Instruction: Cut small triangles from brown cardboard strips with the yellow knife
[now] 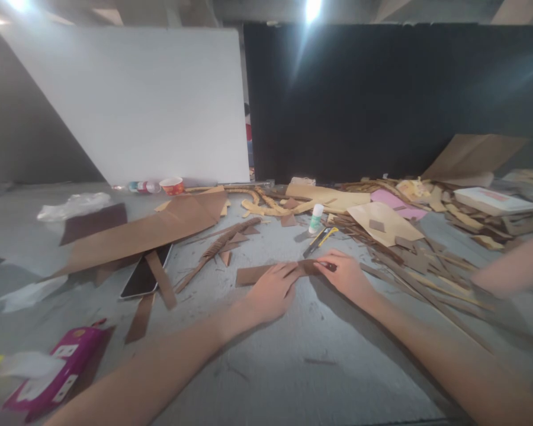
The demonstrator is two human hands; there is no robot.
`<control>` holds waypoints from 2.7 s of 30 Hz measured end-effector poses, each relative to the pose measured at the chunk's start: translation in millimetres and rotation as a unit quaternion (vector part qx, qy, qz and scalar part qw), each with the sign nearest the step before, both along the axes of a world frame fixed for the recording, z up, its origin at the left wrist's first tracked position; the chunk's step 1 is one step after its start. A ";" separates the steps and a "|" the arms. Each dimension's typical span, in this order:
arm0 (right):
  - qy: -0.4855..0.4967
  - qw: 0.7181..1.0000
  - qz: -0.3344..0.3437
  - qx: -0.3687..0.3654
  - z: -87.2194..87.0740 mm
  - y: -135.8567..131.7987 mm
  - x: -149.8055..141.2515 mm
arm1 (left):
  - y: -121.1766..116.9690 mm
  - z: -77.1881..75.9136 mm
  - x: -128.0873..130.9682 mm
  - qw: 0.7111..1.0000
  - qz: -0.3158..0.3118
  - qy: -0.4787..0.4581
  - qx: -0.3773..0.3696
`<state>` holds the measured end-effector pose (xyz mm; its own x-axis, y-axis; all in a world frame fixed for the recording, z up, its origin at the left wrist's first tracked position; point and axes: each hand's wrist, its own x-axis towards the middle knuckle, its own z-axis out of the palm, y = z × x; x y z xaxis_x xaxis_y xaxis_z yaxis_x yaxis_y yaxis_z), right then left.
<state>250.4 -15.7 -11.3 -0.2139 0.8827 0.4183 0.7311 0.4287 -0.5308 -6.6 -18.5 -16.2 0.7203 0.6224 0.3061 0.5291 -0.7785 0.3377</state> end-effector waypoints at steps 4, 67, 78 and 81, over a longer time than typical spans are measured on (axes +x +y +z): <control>-0.040 0.998 0.047 0.002 4.0 -3.7 -0.4 | 0.4 0.5 0.6 1.000 0.003 -0.001 -0.002; -0.278 0.937 0.146 -0.152 39.6 -20.6 -2.3 | -15.5 16.6 6.3 0.981 0.000 0.152 0.123; -0.299 0.933 0.150 -0.130 36.8 -24.6 -5.9 | -14.4 13.0 5.4 0.992 0.003 0.099 0.077; -0.295 0.934 0.143 -0.143 39.3 -26.2 -7.2 | -13.0 9.2 4.7 0.995 0.006 0.080 0.061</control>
